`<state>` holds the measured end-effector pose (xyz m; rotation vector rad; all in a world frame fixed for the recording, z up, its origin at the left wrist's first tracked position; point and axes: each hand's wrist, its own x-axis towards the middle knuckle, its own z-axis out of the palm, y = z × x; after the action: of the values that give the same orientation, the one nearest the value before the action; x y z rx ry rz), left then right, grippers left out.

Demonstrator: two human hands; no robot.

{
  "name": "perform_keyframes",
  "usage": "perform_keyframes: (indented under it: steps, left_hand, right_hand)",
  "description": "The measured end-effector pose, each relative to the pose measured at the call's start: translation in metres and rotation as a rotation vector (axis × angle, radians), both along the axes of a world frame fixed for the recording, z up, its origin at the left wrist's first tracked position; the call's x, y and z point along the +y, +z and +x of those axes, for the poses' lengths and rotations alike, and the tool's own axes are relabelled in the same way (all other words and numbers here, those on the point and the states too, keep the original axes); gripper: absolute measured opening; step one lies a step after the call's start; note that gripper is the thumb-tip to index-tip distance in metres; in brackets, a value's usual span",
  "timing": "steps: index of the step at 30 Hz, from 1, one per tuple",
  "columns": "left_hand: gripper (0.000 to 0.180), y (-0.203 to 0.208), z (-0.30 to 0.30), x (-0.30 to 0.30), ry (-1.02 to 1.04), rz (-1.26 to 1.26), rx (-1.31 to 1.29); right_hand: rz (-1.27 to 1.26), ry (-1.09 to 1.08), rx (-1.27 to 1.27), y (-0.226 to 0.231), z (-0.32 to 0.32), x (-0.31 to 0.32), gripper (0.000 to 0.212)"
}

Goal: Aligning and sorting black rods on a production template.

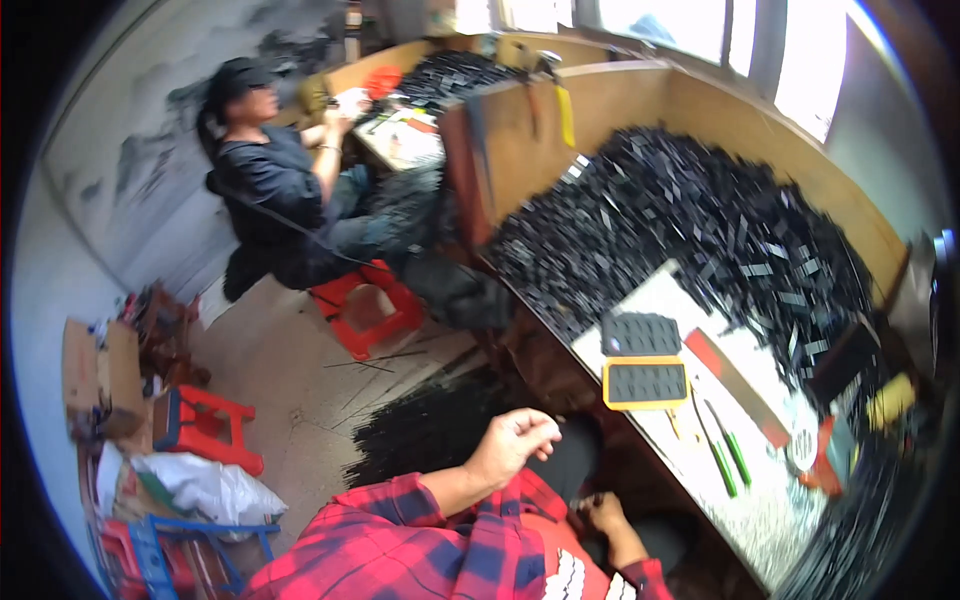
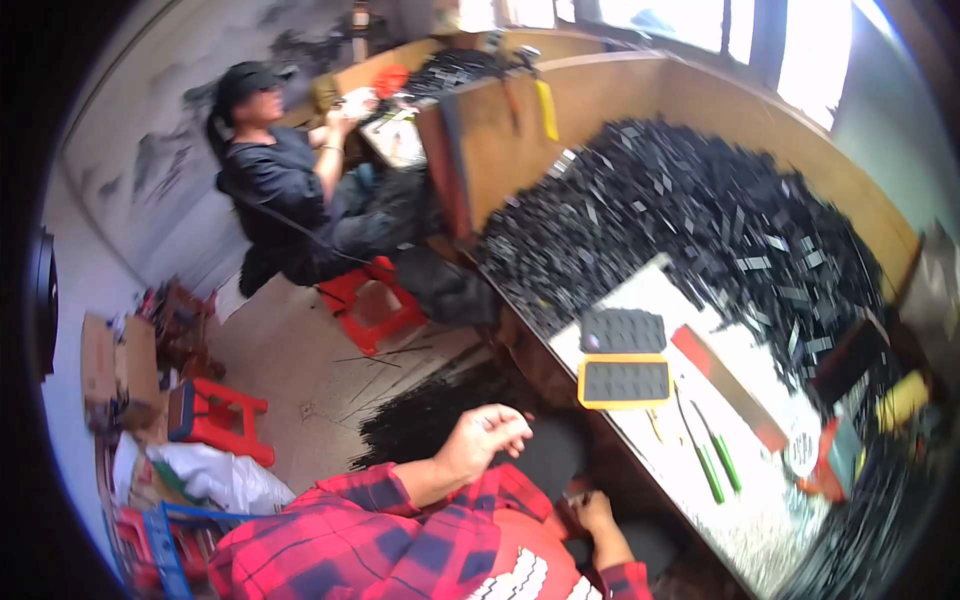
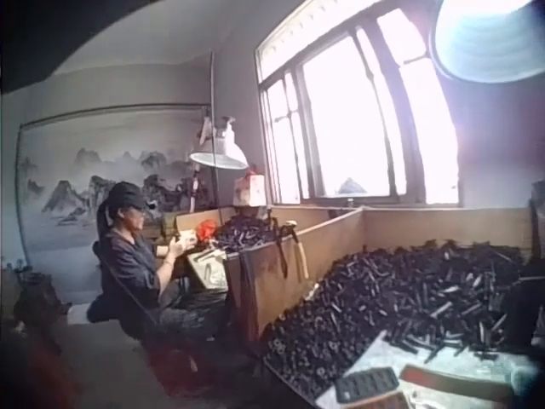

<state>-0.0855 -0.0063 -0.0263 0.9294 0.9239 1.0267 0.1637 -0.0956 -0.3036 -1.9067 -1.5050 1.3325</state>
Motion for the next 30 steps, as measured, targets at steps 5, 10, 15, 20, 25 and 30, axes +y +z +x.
perform_keyframes:
  steps: [5,10,15,20,25,30]
  left_hand:
    - [0.009,0.001,-0.003,-0.001,0.041,-0.018,-0.026]
    - [0.009,0.001,0.005,0.000,0.005,-0.047,-0.055]
    - [0.009,0.003,0.006,-0.002,-0.003,-0.029,-0.053]
    - [0.008,0.002,0.006,-0.001,-0.004,-0.028,-0.044]
    - [0.008,0.002,0.009,0.002,-0.015,-0.030,-0.011]
    - [0.007,0.000,0.014,0.012,-0.021,-0.005,-0.005]
  right_hand:
    - [-0.044,0.017,-0.123,0.045,-0.012,0.008,0.014]
    - [-0.144,-0.040,-0.095,0.051,-0.009,0.004,0.016]
    - [-0.091,-0.012,-0.100,0.047,-0.008,0.001,0.017]
    - [-0.085,-0.015,-0.096,0.046,-0.009,0.001,0.016]
    - [-0.083,-0.009,-0.122,0.044,-0.009,0.001,0.014]
    - [-0.003,0.001,-0.005,0.086,-0.017,-0.001,0.017]
